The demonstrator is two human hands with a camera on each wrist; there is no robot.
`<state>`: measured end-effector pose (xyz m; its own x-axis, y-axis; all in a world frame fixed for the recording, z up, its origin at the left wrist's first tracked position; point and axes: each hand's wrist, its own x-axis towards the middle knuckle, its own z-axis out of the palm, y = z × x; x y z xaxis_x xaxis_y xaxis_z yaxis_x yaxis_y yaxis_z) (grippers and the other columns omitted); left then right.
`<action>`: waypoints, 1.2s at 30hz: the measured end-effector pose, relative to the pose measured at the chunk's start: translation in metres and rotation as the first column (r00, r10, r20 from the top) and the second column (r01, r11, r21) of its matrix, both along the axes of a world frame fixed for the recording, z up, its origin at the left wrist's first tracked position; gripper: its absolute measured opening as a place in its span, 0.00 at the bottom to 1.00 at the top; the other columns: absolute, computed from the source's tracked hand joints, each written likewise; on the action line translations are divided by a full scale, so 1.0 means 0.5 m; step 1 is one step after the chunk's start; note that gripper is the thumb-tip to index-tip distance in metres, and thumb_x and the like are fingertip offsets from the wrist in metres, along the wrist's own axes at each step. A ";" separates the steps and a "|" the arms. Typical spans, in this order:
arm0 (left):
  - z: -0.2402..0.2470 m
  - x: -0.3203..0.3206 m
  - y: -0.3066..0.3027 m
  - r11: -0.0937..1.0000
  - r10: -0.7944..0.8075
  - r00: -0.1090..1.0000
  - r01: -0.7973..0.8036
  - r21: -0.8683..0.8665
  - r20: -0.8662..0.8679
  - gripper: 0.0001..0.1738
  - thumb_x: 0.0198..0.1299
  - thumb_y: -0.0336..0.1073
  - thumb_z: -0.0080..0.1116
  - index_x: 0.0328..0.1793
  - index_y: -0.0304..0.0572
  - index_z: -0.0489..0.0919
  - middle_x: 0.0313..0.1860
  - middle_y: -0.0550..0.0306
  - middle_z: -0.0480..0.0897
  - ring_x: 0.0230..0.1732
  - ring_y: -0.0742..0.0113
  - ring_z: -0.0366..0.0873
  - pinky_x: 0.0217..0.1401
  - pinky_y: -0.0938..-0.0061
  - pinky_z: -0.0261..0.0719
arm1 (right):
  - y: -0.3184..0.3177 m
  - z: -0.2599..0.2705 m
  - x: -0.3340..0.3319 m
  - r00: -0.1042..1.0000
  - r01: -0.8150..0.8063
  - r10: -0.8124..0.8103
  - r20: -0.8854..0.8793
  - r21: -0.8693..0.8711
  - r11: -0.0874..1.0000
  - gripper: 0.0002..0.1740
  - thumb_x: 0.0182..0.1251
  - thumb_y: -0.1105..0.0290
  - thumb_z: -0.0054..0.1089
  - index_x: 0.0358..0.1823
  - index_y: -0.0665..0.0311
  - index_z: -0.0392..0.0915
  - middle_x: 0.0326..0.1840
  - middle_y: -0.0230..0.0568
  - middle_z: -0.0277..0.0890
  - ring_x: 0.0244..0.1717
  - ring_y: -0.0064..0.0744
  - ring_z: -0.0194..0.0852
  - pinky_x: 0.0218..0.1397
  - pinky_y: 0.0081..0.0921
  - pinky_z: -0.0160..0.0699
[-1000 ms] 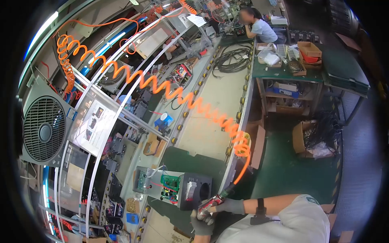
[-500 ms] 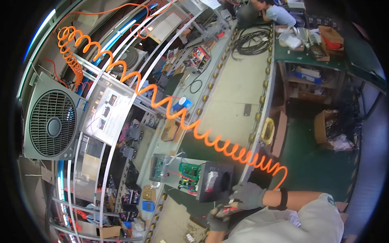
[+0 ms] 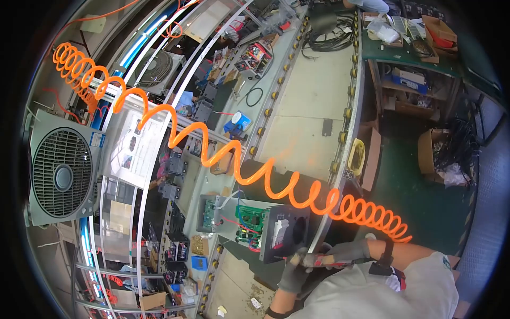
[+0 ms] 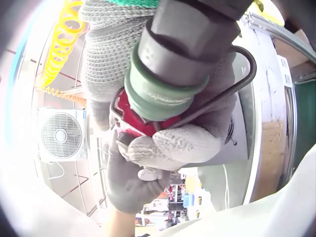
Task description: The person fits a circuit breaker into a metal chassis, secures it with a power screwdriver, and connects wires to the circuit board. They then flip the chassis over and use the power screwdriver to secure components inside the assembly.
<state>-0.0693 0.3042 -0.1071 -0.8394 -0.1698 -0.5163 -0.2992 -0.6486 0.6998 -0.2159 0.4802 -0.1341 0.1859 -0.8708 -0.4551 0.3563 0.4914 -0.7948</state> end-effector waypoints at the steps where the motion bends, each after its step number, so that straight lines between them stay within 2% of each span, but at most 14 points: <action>1: -0.008 -0.002 0.004 0.994 0.077 0.997 -0.076 0.077 -0.011 0.21 0.59 0.44 0.59 0.52 0.37 0.76 0.41 0.56 0.80 0.34 0.73 0.74 0.31 0.79 0.69 | 0.011 0.001 -0.008 0.999 0.011 -0.010 -0.047 0.037 0.999 0.34 0.59 0.31 0.47 0.35 0.59 0.77 0.28 0.28 0.67 0.26 0.21 0.64 0.28 0.19 0.64; 6: -0.090 0.029 -0.044 0.946 0.241 0.966 -0.213 0.245 -0.090 0.26 0.59 0.39 0.57 0.61 0.31 0.70 0.50 0.53 0.76 0.47 0.67 0.72 0.45 0.78 0.70 | 0.070 -0.012 -0.028 0.991 0.081 -0.074 -0.115 0.055 0.995 0.35 0.60 0.32 0.47 0.36 0.60 0.77 0.29 0.29 0.69 0.28 0.23 0.66 0.30 0.19 0.65; 8: -0.121 0.039 -0.060 0.989 0.118 0.992 -0.113 0.097 -0.051 0.27 0.59 0.34 0.55 0.64 0.28 0.68 0.53 0.51 0.76 0.49 0.62 0.73 0.51 0.74 0.72 | 0.096 0.014 -0.040 0.987 0.138 -0.126 -0.100 0.120 0.983 0.33 0.62 0.34 0.48 0.36 0.61 0.78 0.28 0.30 0.69 0.28 0.22 0.66 0.30 0.19 0.66; 10: -0.121 0.048 -0.053 0.981 0.190 0.976 -0.192 0.002 0.109 0.25 0.60 0.31 0.52 0.64 0.29 0.69 0.55 0.49 0.76 0.50 0.58 0.74 0.56 0.72 0.73 | 0.116 0.016 -0.046 0.983 0.159 -0.144 -0.111 0.142 0.977 0.32 0.62 0.36 0.49 0.37 0.62 0.78 0.27 0.31 0.69 0.27 0.21 0.67 0.29 0.20 0.66; 13: -0.101 0.031 -0.035 0.771 -0.015 0.994 0.082 -0.632 0.110 0.20 0.65 0.25 0.41 0.63 0.27 0.68 0.47 0.45 0.77 0.46 0.59 0.79 0.48 0.76 0.81 | 0.136 0.003 -0.042 0.975 0.204 -0.185 -0.121 0.164 0.965 0.30 0.63 0.39 0.51 0.37 0.64 0.78 0.25 0.32 0.68 0.25 0.21 0.67 0.27 0.20 0.67; 14: -0.093 0.024 -0.036 0.776 -0.010 0.993 0.083 -0.625 0.119 0.20 0.65 0.25 0.41 0.63 0.27 0.68 0.47 0.45 0.77 0.46 0.59 0.79 0.48 0.76 0.81 | 0.141 -0.002 -0.039 0.969 0.233 -0.213 -0.128 0.163 0.959 0.30 0.64 0.40 0.52 0.37 0.64 0.78 0.24 0.32 0.68 0.24 0.20 0.68 0.27 0.20 0.67; 15: -0.084 0.014 -0.040 0.934 0.117 0.985 -0.065 -0.350 0.128 0.18 0.66 0.26 0.42 0.61 0.28 0.70 0.45 0.46 0.77 0.44 0.58 0.80 0.46 0.76 0.81 | 0.145 -0.008 -0.033 0.961 0.255 -0.229 -0.157 0.167 0.952 0.30 0.64 0.40 0.51 0.34 0.65 0.77 0.23 0.32 0.66 0.24 0.21 0.67 0.26 0.19 0.66; 16: -0.078 0.010 -0.041 0.972 0.233 0.957 -0.229 -0.045 0.175 0.17 0.67 0.27 0.42 0.59 0.29 0.71 0.43 0.47 0.78 0.41 0.58 0.81 0.43 0.76 0.82 | 0.149 -0.008 -0.029 0.963 0.248 -0.223 -0.151 0.175 0.953 0.30 0.64 0.40 0.51 0.34 0.65 0.77 0.23 0.32 0.66 0.24 0.21 0.67 0.26 0.19 0.66; 20: -0.095 0.013 -0.055 0.982 0.175 0.982 -0.168 0.091 -0.077 0.14 0.60 0.33 0.50 0.48 0.33 0.76 0.29 0.50 0.79 0.27 0.62 0.77 0.26 0.80 0.73 | 0.156 0.004 -0.022 0.958 0.275 -0.258 -0.126 0.146 0.950 0.30 0.64 0.39 0.50 0.29 0.63 0.73 0.22 0.30 0.63 0.22 0.21 0.64 0.25 0.21 0.64; 21: -0.077 0.009 -0.045 0.971 0.229 0.973 -0.227 0.073 -0.023 0.14 0.55 0.33 0.51 0.45 0.34 0.77 0.24 0.52 0.76 0.20 0.64 0.69 0.24 0.77 0.70 | 0.157 -0.003 -0.019 0.960 0.269 -0.253 -0.115 0.156 0.950 0.30 0.65 0.39 0.50 0.28 0.63 0.72 0.22 0.29 0.63 0.22 0.21 0.64 0.25 0.21 0.63; 24: -0.078 0.018 -0.052 0.942 0.272 0.962 -0.268 0.200 0.010 0.14 0.55 0.34 0.51 0.45 0.34 0.77 0.23 0.52 0.75 0.19 0.63 0.68 0.23 0.78 0.69 | 0.158 0.008 -0.018 0.964 0.258 -0.239 -0.120 0.173 0.951 0.29 0.65 0.40 0.51 0.28 0.63 0.72 0.22 0.29 0.62 0.22 0.21 0.63 0.25 0.21 0.63; 31: -0.065 0.005 -0.026 0.931 0.354 0.935 -0.351 0.105 -0.016 0.17 0.57 0.31 0.53 0.52 0.32 0.74 0.34 0.51 0.78 0.29 0.66 0.73 0.29 0.79 0.73 | 0.161 0.042 -0.020 0.965 0.242 -0.216 -0.147 0.193 0.951 0.27 0.64 0.43 0.51 0.28 0.62 0.70 0.22 0.30 0.64 0.22 0.21 0.64 0.26 0.22 0.63; 34: -0.060 0.002 -0.009 0.931 0.360 0.933 -0.359 -0.061 0.004 0.20 0.65 0.37 0.55 0.58 0.32 0.71 0.47 0.44 0.81 0.45 0.64 0.81 0.42 0.81 0.83 | 0.163 0.043 -0.020 0.963 0.216 -0.167 -0.212 0.234 0.948 0.28 0.62 0.41 0.52 0.28 0.63 0.71 0.23 0.31 0.66 0.23 0.21 0.65 0.26 0.22 0.64; 36: -0.066 0.006 -0.008 0.935 0.350 0.937 -0.350 -0.052 -0.023 0.22 0.64 0.42 0.56 0.57 0.33 0.71 0.48 0.46 0.81 0.45 0.65 0.81 0.39 0.82 0.83 | 0.170 0.024 -0.010 0.954 0.255 -0.219 -0.204 0.173 0.951 0.30 0.60 0.39 0.54 0.32 0.64 0.74 0.23 0.31 0.67 0.24 0.22 0.66 0.27 0.22 0.67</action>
